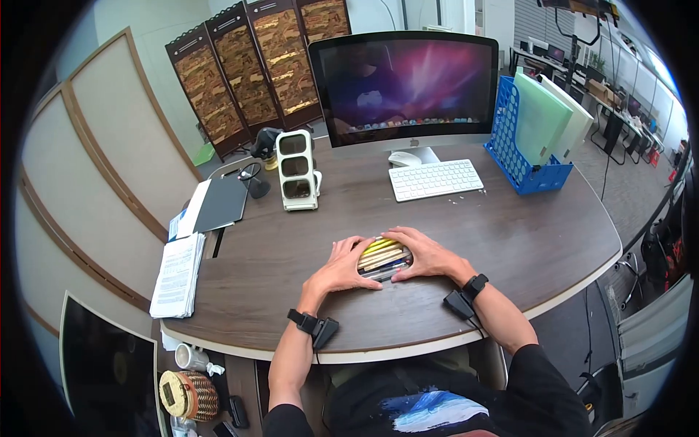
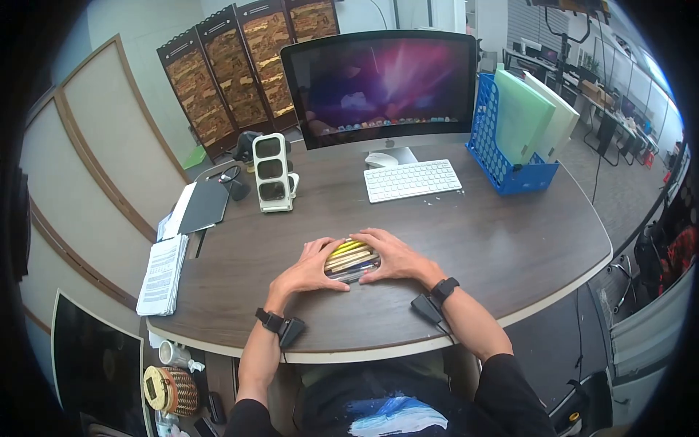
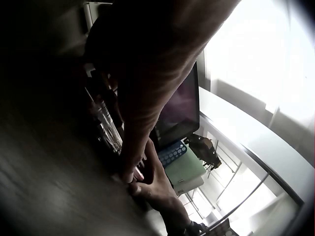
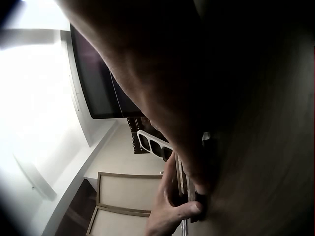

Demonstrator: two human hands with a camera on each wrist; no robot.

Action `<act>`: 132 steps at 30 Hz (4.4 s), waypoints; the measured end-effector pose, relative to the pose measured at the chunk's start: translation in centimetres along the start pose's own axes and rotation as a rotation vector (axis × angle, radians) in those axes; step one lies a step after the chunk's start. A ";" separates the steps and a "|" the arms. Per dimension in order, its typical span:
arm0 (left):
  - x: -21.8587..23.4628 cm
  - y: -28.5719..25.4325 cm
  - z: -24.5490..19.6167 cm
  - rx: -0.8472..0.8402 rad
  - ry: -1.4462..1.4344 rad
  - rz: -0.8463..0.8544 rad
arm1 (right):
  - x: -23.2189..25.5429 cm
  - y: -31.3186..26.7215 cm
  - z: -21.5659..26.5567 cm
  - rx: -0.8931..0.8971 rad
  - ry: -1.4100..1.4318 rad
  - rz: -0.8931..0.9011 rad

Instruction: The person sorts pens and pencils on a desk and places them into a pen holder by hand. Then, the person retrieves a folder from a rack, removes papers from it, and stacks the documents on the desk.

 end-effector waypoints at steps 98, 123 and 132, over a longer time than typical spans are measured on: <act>4.2 -2.1 -2.1 -0.073 0.205 -0.330 | 1.9 0.0 -4.5 -0.062 0.139 -0.288; 1.7 1.8 -0.5 -0.014 0.087 0.047 | 2.3 -0.2 -4.1 0.016 0.085 -0.300; 2.2 1.3 0.0 0.058 0.117 0.080 | 2.2 -0.3 -4.2 0.038 0.071 -0.302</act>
Point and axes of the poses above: each hand's wrist, its own y-axis towards the middle knuckle, its own x-axis out of the back of the hand, z = x × y, the point moved 10 cm from there along y, towards the middle knuckle, and after that the axes turned 11 degrees about y, right-handed, at the moved point
